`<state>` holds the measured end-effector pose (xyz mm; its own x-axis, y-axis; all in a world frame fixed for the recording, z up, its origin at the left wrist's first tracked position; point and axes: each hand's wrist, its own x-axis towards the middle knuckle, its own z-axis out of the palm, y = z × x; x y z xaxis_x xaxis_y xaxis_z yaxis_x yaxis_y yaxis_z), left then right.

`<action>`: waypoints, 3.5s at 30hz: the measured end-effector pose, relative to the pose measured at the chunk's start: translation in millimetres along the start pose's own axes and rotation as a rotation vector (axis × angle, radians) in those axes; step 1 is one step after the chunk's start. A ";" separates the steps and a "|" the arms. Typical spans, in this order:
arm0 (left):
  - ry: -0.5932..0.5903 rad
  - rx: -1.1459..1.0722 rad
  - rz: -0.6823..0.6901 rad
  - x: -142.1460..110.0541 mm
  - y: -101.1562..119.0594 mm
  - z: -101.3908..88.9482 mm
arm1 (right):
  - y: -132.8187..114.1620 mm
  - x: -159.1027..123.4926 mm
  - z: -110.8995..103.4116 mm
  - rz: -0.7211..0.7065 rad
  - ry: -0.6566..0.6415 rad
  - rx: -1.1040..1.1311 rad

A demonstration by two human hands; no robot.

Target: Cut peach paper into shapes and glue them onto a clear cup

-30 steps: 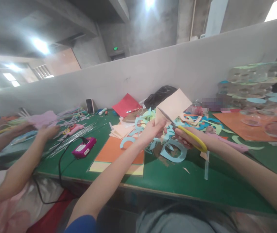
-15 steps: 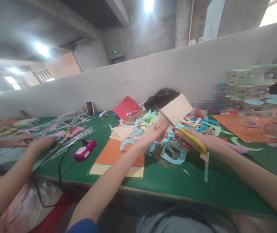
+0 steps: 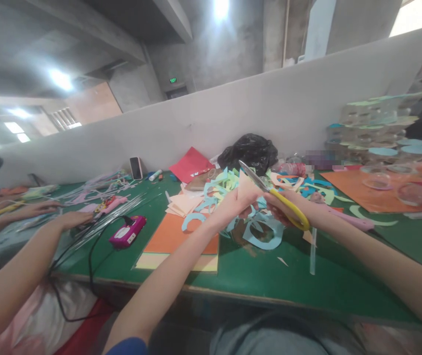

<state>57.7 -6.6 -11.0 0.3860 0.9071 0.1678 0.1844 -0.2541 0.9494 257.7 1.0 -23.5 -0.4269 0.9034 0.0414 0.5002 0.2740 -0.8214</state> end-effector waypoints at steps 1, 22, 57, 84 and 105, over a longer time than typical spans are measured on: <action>0.003 -0.004 0.000 0.4 0.6 0.7 | 1.1 0.9 0.2 0.024 0.004 0.046; -0.115 -0.036 -0.101 -1.3 -2.9 2.6 | -5.0 1.2 3.2 0.029 0.137 0.516; 0.239 -0.180 -0.030 12.9 -17.1 -7.6 | -5.3 4.1 4.6 -0.035 0.284 0.371; 0.586 1.469 -0.624 -38.1 29.6 -153.6 | 25.1 19.3 6.6 -0.111 0.321 0.246; 0.186 1.352 -0.758 -15.0 1.4 -155.1 | 33.1 24.7 4.5 -0.110 0.350 0.208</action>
<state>-88.1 31.5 29.0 -0.2643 0.9597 -0.0956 0.9622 0.2556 -0.0939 260.3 31.0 -52.3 -0.1694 0.9398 0.2967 0.2882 0.3351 -0.8970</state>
